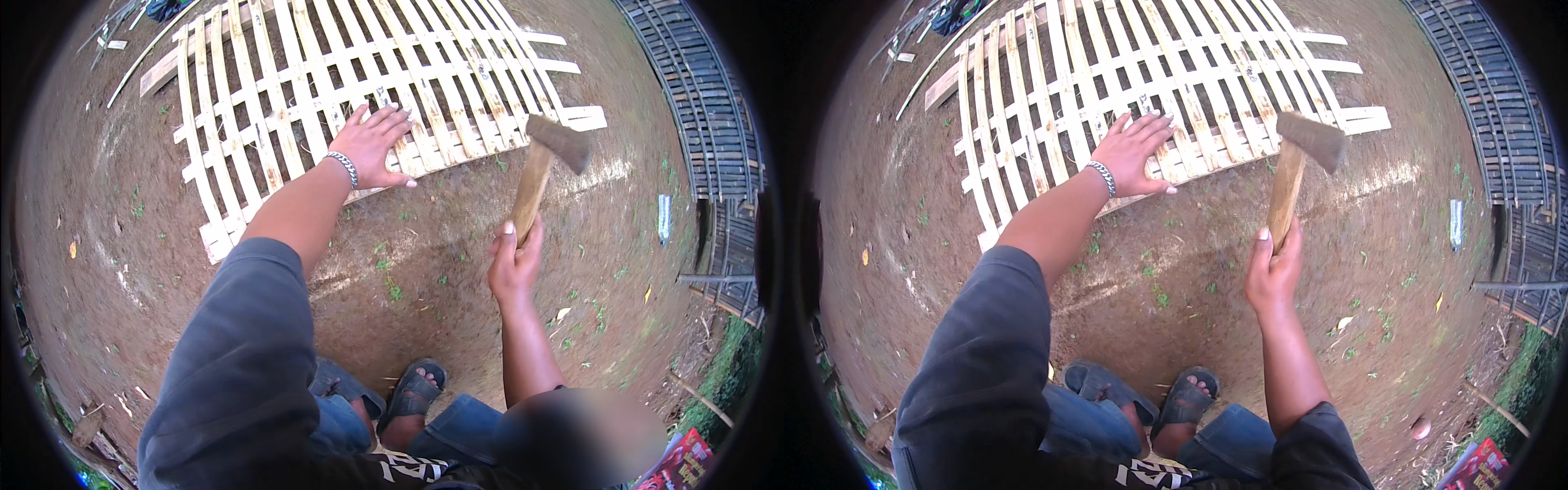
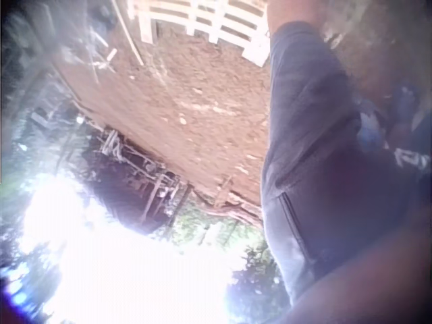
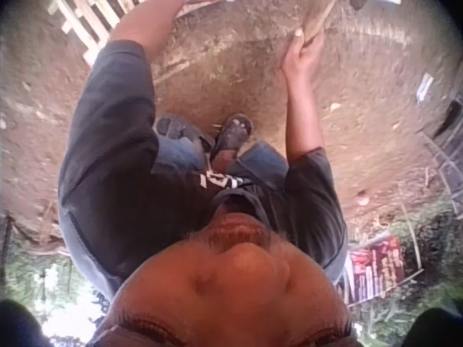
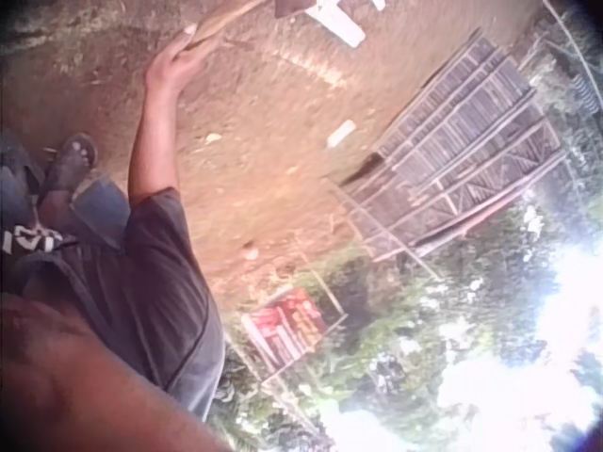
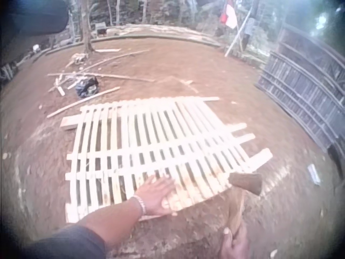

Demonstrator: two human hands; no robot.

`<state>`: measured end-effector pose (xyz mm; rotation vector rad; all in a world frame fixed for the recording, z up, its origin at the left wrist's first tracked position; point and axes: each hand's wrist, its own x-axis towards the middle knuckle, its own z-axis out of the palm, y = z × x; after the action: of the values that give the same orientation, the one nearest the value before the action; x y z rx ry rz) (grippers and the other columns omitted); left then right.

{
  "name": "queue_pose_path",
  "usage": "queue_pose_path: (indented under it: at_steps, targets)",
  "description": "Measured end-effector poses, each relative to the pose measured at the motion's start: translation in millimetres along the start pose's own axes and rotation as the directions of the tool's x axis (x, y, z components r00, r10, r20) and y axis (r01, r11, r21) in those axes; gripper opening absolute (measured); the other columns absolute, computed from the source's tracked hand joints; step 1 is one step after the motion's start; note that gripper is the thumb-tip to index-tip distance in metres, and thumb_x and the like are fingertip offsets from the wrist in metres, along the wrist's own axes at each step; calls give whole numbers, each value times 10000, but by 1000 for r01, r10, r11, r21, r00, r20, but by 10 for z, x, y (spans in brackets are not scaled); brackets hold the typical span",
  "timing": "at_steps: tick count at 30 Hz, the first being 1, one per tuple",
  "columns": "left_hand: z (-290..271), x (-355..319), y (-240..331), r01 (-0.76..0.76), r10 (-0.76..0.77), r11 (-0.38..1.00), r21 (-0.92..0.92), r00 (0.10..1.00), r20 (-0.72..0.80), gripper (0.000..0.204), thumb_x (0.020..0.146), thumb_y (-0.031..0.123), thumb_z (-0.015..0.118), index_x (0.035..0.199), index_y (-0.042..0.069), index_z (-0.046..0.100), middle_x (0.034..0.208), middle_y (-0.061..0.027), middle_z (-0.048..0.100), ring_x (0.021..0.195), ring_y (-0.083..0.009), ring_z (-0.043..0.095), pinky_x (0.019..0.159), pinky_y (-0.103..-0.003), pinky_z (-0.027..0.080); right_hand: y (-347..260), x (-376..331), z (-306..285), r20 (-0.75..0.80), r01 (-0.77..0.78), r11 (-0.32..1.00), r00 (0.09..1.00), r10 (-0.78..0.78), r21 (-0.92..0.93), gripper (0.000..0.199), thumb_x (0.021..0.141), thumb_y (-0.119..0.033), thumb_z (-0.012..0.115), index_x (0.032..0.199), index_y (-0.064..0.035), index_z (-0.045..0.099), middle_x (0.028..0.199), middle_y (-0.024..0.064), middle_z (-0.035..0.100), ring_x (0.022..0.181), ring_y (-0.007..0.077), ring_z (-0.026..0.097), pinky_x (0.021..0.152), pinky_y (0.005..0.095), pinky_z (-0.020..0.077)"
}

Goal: The person is assembling a wooden lattice structure on the ground. They use a hammer to drive nails into the wooden slats, securing them to a base frame. The person repeatedly positions the slats and strikes the nails to fasten the components together.

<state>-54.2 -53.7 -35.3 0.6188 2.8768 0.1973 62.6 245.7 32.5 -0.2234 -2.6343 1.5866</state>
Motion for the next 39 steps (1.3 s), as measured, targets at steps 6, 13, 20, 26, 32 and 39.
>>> queue_pose_path:
  at_steps: [6, 13, 20, 26, 32, 39]
  targets:
    - [-78, 277, 55, -142, 146, 988, 64, 988, -59, 1199, 788, 949, 474, 1664, 163, 244, 1733, -68, 237, 1610, -247, 179, 1313, -540, 80, -619, 186, -98, -91, 382, 894, 924, -371, 233, 376, 1081, -163, 523, 1368, 18, 360, 926, 91, 584, 751, 116, 561, 640, 257, 475]
    - [-26, 353, 134, -164, 164, 985, 46, 986, 13, 1142, 821, 908, 494, 1656, 162, 271, 1733, -52, 244, 1611, -232, 173, 1315, -530, 62, -27, 15, -3, -9, 527, 828, 843, -538, -194, 458, 1064, -178, 532, 1457, 4, 384, 865, 130, 632, 713, 266, 625, 658, 402, 560]
    - [68, 277, 71, -146, 146, 988, 45, 989, 2, 1108, 827, 878, 530, 1638, 152, 323, 1720, -57, 280, 1608, -230, 187, 1314, -535, 62, -151, -19, 10, 208, -107, 852, 947, 244, -513, 499, 1044, -193, 590, 1439, 52, 409, 1130, 290, 700, 979, 438, 729, 780, 533, 575]
    - [-2, 346, 101, -152, 153, 988, 31, 988, -13, 1100, 822, 868, 549, 1629, 150, 346, 1716, -56, 291, 1604, -227, 201, 1313, -540, 68, 34, -75, 101, 51, 93, 943, 995, -81, -321, 446, 1040, -171, 583, 1416, 23, 441, 1208, 325, 659, 1076, 420, 710, 861, 510, 576]
    - [7, 288, 146, -144, 144, 989, 14, 990, 10, 1088, 827, 857, 551, 1629, 151, 347, 1709, -55, 307, 1601, -228, 211, 1313, -539, 73, 38, -97, 106, 287, 1, 791, 932, 221, -611, 507, 1039, -191, 578, 1494, -55, 401, 1056, 315, 717, 946, 464, 735, 810, 550, 594]
    - [33, 309, 80, -145, 146, 989, 26, 989, -28, 1072, 839, 850, 544, 1633, 160, 338, 1720, -44, 285, 1602, -222, 209, 1312, -530, 83, -543, 344, 107, -14, 196, 978, 981, -196, 70, 420, 1091, -214, 532, 1406, 25, 390, 821, 67, 629, 616, 127, 580, 527, 292, 505]
